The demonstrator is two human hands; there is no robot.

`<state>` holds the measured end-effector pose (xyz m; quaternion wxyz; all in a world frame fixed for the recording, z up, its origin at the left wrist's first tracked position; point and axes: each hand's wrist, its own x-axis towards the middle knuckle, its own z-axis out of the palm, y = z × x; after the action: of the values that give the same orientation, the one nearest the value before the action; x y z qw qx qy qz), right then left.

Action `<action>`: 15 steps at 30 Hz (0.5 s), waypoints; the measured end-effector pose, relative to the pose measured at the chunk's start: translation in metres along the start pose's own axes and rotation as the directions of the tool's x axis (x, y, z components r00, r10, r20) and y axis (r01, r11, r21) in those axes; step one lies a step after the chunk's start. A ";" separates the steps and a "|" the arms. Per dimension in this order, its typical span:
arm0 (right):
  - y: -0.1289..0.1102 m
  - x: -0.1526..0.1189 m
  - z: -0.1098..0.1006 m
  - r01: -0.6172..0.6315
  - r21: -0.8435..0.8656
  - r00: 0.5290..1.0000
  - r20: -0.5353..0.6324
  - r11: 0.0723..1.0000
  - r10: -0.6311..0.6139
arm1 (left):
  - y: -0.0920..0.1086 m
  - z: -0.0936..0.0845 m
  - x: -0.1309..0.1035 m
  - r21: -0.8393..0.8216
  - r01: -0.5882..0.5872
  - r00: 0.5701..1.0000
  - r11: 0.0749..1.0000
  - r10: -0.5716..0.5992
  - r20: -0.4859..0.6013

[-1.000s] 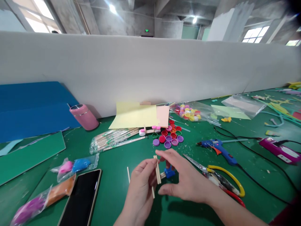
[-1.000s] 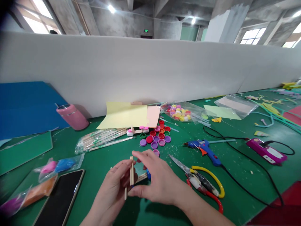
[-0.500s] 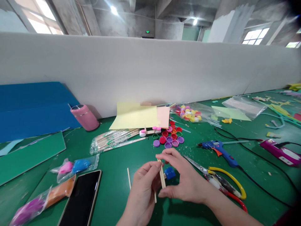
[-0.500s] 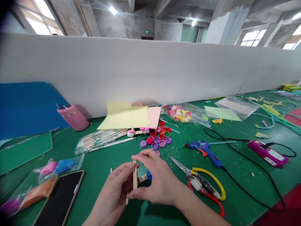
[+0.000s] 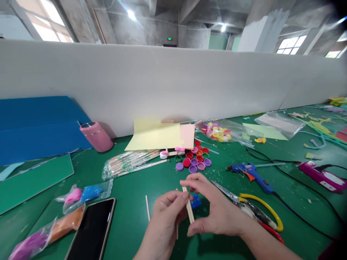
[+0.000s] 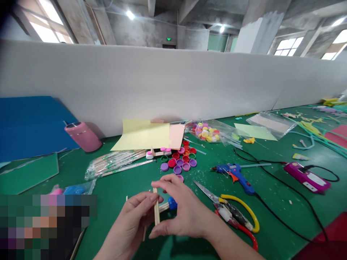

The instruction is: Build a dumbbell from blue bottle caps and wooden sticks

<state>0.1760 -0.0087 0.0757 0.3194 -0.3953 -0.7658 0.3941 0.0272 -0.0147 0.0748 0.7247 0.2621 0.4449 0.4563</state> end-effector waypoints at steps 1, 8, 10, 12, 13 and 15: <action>0.000 0.000 0.000 -0.001 0.005 1.000 0.002 1.000 0.001 | 0.000 0.000 0.000 -0.002 0.001 1.000 1.000 -0.001 0.006; 0.003 -0.002 -0.001 -0.003 0.023 0.999 0.034 1.000 0.002 | -0.001 -0.001 0.000 -0.031 0.013 1.000 0.999 -0.013 0.008; 0.005 -0.003 0.000 -0.004 0.029 0.999 0.035 1.000 0.003 | -0.001 -0.002 0.001 -0.023 0.006 1.000 1.000 -0.006 -0.001; 0.005 -0.004 -0.001 0.008 0.029 1.000 0.026 1.000 -0.008 | -0.001 -0.003 0.001 -0.004 0.003 1.000 1.000 -0.003 -0.002; 0.005 -0.003 -0.001 0.017 0.027 1.000 0.019 0.999 -0.017 | -0.001 -0.003 0.001 0.007 0.003 1.000 1.000 -0.003 0.002; 0.005 -0.003 -0.001 0.031 0.023 0.999 0.009 0.999 -0.031 | -0.001 -0.004 0.002 0.025 0.008 1.000 1.000 -0.008 0.012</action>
<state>0.1797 -0.0087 0.0715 0.3266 -0.3778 -0.7686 0.3998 0.0247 -0.0133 0.0717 0.7260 0.2720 0.4472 0.4461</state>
